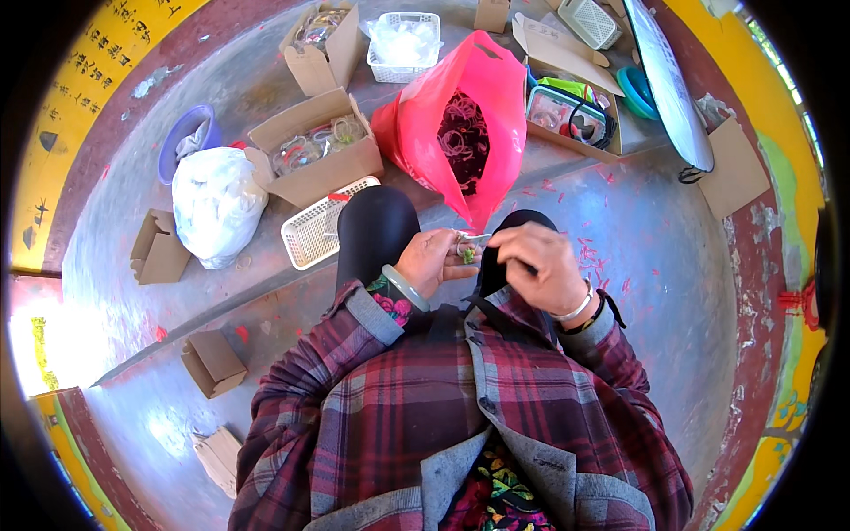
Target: The person sits on the floor and assembles small keychains by hand. They pick up small metal rings and charms from a pink bag and a white basket, then link them together to form finished keychains.
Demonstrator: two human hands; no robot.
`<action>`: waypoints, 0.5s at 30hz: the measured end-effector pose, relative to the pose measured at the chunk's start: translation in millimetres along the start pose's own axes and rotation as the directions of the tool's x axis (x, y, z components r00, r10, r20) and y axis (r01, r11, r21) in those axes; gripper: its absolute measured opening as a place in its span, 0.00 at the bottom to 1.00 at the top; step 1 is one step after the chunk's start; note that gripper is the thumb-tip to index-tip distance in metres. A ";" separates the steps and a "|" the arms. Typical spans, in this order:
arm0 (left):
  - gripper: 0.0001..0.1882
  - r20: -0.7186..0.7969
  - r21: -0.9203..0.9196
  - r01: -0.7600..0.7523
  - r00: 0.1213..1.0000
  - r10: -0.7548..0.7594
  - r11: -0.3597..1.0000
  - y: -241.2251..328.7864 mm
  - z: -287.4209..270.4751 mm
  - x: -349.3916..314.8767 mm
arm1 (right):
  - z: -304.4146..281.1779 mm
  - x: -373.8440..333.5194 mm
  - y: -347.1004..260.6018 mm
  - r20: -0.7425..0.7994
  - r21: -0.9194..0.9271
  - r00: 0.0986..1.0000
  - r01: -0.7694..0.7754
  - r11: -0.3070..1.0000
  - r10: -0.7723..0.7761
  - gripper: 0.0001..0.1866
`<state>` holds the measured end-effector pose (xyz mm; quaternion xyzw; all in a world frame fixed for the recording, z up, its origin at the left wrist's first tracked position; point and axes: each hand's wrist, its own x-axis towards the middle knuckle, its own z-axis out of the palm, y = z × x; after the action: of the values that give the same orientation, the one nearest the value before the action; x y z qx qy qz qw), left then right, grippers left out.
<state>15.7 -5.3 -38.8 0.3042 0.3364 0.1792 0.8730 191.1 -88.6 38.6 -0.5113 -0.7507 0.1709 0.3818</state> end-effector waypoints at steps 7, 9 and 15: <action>0.16 0.062 0.083 -0.091 0.994 0.086 0.992 0.1 8.9 -7.2 | 17.2 -3.7 -0.6 0.157 -0.042 0.987 -0.026 0.999 0.032 0.03; 0.16 0.068 0.117 -0.090 0.994 0.082 0.989 2.3 12.4 -10.9 | 18.2 -3.3 0.2 0.147 -0.029 0.989 -0.017 0.999 0.021 0.03; 0.17 0.123 0.263 -0.176 0.981 0.149 0.949 -0.5 10.6 -9.1 | 12.4 0.1 5.9 0.242 0.051 0.968 -0.087 0.995 0.073 0.03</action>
<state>16.7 -14.7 -28.6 0.4568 0.2869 0.1869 0.8210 185.6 -84.3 26.8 -0.5049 -0.7645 0.2694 0.2966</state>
